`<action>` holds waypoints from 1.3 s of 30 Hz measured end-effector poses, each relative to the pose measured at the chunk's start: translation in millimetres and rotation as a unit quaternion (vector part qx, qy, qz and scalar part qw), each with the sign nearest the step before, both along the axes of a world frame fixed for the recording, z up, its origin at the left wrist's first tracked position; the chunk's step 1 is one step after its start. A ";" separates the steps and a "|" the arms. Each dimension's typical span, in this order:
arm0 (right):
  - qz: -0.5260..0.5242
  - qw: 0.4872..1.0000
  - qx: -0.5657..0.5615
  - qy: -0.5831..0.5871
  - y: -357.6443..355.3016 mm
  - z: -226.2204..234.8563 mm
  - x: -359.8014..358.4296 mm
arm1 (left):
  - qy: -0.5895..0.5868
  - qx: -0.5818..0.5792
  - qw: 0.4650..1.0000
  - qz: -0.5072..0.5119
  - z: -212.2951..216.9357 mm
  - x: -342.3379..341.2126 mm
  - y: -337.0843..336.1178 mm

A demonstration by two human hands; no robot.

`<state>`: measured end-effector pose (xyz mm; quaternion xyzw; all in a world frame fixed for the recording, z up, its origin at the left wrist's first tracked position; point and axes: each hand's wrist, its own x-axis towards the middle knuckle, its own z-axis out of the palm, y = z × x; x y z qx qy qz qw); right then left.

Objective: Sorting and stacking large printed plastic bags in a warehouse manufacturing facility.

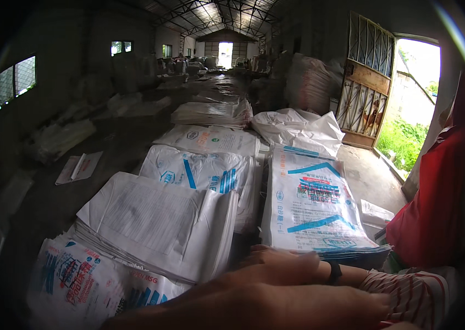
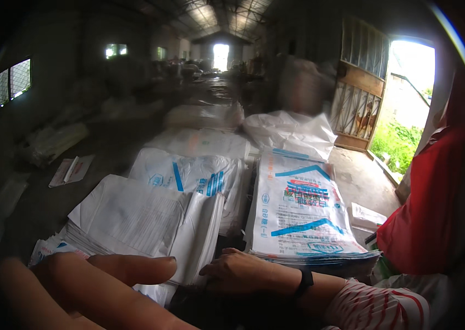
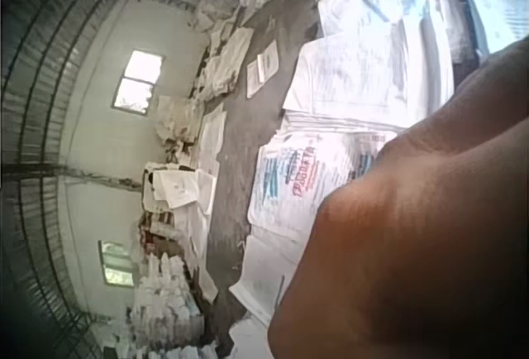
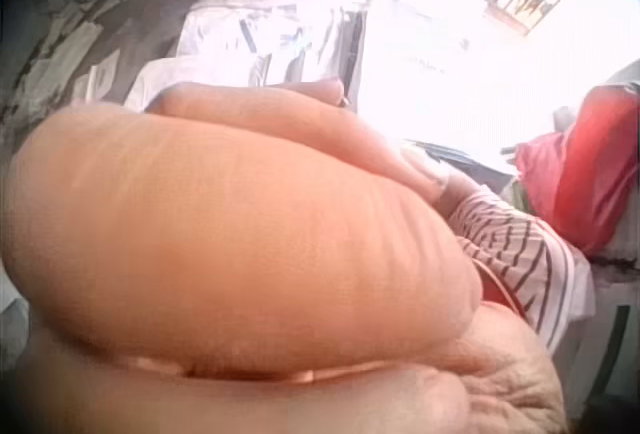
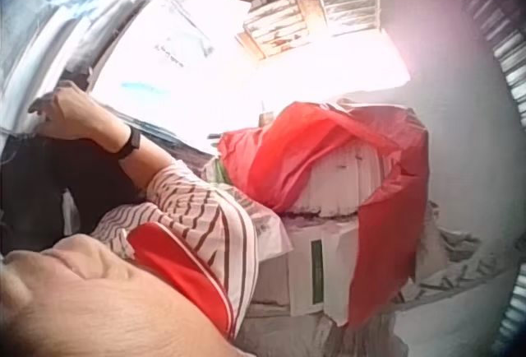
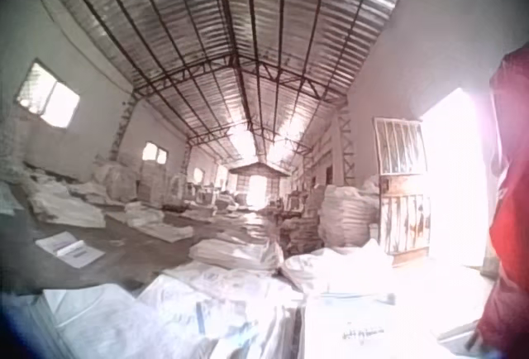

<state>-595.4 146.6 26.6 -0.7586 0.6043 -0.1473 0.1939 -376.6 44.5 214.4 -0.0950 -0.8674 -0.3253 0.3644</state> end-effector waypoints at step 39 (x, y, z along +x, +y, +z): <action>-0.041 0.998 0.033 -0.025 23.6 9.8 16.3 | -0.183 0.114 0.976 -0.033 42.7 71.1 12.4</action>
